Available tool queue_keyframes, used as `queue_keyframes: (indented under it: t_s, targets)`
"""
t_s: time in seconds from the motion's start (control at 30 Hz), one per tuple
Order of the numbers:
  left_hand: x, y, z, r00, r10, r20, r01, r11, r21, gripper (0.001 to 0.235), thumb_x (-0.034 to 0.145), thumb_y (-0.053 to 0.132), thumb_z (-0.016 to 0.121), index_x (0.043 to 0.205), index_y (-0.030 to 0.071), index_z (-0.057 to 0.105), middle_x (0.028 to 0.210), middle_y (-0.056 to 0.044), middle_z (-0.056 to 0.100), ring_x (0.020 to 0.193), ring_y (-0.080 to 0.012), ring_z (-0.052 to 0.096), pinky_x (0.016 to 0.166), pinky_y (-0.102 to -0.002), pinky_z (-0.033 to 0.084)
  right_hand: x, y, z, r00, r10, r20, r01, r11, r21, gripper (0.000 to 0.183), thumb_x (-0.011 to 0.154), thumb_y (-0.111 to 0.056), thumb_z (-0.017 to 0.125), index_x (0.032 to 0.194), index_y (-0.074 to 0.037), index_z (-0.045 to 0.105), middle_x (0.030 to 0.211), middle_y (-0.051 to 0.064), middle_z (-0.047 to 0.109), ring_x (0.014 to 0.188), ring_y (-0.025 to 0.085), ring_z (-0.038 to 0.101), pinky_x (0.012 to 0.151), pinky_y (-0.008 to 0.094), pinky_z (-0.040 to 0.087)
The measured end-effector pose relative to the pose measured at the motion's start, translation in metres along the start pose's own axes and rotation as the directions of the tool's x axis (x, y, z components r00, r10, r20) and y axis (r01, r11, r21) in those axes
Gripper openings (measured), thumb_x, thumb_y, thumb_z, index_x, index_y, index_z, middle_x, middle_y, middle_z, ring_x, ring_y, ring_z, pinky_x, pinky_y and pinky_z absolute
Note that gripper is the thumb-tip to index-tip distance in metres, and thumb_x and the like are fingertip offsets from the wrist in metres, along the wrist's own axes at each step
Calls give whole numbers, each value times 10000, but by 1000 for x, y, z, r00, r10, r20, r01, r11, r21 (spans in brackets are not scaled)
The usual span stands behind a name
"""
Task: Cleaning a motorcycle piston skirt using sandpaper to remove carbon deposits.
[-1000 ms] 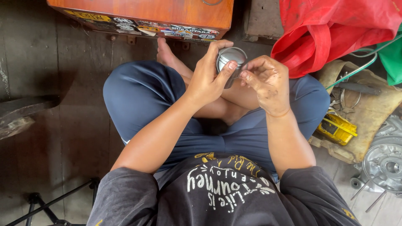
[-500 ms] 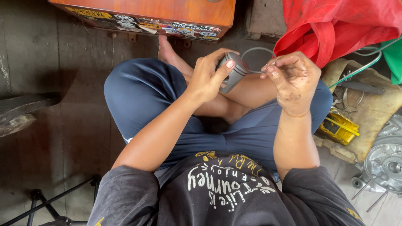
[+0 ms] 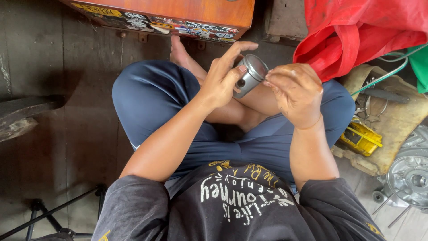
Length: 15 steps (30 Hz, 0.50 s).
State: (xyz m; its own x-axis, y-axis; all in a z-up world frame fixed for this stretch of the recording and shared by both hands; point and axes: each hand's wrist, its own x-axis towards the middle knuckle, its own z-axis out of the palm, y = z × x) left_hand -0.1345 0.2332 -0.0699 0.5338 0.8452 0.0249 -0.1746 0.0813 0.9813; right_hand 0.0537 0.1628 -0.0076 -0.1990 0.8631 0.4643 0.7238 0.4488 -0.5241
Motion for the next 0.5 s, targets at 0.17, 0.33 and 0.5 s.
queue_keyframes:
  t_s: [0.17, 0.33, 0.5]
  targets:
    - [0, 11, -2, 993, 115, 11, -116, 992, 57, 359, 966, 163, 535, 1306, 55, 567, 1026, -85, 681, 699, -145, 610, 555, -232, 530, 0, 0, 3, 999, 34, 18, -35, 998, 52, 124, 890, 112, 814, 988, 68, 752, 1027, 166, 718, 895, 309, 663, 825, 398, 549]
    - [0, 12, -3, 980, 200, -4, -198, 969, 147, 369, 951, 190, 519, 1280, 30, 566, 1087, -122, 696, 852, -211, 657, 779, -303, 540, -1, 1, 7, 1000, -19, -2, 19, 999, 30, 184, 855, 169, 834, 1006, 98, 759, 1067, 216, 728, 878, 329, 702, 783, 390, 573]
    - [1, 12, -1, 980, 201, -17, -194, 964, 184, 361, 976, 253, 621, 1263, 40, 571, 1100, -121, 701, 925, -227, 691, 850, -326, 556, 4, -5, 12, 989, -140, -54, 138, 990, -36, 185, 842, 173, 832, 997, 111, 753, 1029, 220, 718, 895, 361, 719, 793, 420, 593]
